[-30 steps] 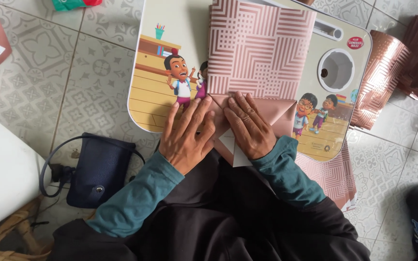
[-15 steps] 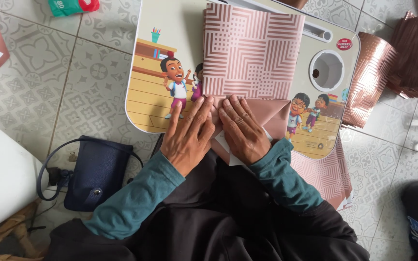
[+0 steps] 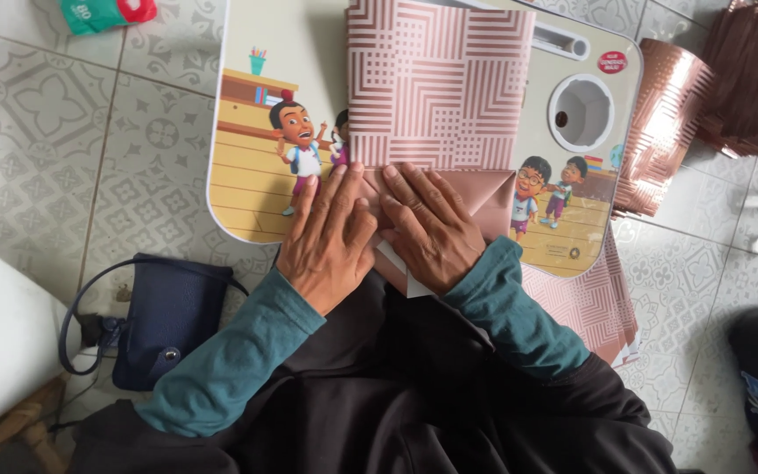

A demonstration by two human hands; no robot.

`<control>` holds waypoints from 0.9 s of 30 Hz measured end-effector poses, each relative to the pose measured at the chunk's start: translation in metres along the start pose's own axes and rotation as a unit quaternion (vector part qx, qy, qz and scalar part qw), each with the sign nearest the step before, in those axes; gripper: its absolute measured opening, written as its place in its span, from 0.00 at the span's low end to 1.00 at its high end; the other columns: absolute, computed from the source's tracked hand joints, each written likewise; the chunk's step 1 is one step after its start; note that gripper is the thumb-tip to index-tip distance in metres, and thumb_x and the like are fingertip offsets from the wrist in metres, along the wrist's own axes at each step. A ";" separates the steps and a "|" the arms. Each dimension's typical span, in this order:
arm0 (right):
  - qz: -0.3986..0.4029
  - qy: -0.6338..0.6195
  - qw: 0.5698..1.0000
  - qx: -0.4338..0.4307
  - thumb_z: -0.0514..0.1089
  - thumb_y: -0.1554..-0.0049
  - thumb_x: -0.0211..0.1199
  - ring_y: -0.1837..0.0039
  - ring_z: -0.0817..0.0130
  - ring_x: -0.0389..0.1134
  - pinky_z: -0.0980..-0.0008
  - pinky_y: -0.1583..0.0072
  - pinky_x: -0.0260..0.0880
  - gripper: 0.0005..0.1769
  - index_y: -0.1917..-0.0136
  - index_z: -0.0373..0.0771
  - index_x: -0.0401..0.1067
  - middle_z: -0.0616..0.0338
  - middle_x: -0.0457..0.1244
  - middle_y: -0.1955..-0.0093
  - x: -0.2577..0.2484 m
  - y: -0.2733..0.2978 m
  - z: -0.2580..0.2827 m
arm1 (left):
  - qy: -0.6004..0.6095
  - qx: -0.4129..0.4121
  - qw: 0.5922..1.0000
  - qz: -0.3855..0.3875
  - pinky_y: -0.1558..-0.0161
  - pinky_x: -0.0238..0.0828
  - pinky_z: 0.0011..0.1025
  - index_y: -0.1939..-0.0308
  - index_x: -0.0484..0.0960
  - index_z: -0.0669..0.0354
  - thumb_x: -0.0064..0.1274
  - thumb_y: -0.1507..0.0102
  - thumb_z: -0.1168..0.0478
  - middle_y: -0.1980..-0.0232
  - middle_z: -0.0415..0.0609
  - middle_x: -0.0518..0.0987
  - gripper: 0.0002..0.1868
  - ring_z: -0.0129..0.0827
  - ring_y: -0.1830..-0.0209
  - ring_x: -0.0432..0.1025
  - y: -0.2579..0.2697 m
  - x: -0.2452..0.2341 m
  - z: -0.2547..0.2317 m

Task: Folding patterned paper sheets into small boxes on a lap desk while sitting on the floor.

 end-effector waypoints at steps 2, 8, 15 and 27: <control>0.003 0.010 1.000 0.025 0.55 0.33 0.55 0.26 0.48 0.63 0.49 0.26 0.59 0.24 0.37 0.33 0.72 0.45 0.62 0.27 -0.003 0.006 -0.004 | 0.005 0.005 1.000 0.002 0.25 0.53 0.54 0.49 0.74 0.62 0.41 0.34 0.58 0.29 0.64 0.72 0.14 0.50 0.29 0.69 -0.001 0.001 0.001; 0.012 0.067 0.993 0.098 0.65 0.32 0.48 0.30 0.56 0.68 0.51 0.24 0.54 0.29 0.39 0.38 0.72 0.51 0.68 0.33 -0.020 0.037 -0.040 | -0.004 0.029 1.000 -0.002 0.26 0.53 0.56 0.49 0.74 0.60 0.43 0.34 0.56 0.32 0.64 0.75 0.14 0.51 0.31 0.72 0.001 0.003 0.005; 0.028 0.065 0.980 0.186 0.60 0.31 0.52 0.30 0.49 0.68 0.48 0.25 0.56 0.21 0.39 0.42 0.69 0.48 0.70 0.36 -0.041 0.066 -0.078 | -0.050 0.037 0.998 0.001 0.25 0.50 0.58 0.41 0.76 0.57 0.40 0.33 0.54 0.31 0.58 0.75 0.20 0.45 0.30 0.70 0.009 0.014 0.004; 0.001 0.045 0.999 0.024 0.53 0.34 0.56 0.24 0.43 0.60 0.47 0.25 0.57 0.27 0.25 0.42 0.70 0.47 0.61 0.24 -0.024 0.085 -0.065 | 0.037 0.084 0.995 -0.025 0.27 0.58 0.52 0.33 0.77 0.51 0.47 0.33 0.60 0.30 0.56 0.73 0.23 0.50 0.30 0.69 0.014 0.009 -0.005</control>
Point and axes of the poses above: each hand's wrist, its own y-axis away from the middle knuckle, its own x-axis out of the palm, z = x × y, the point moved 3 cm from there along -y, towards the middle knuckle
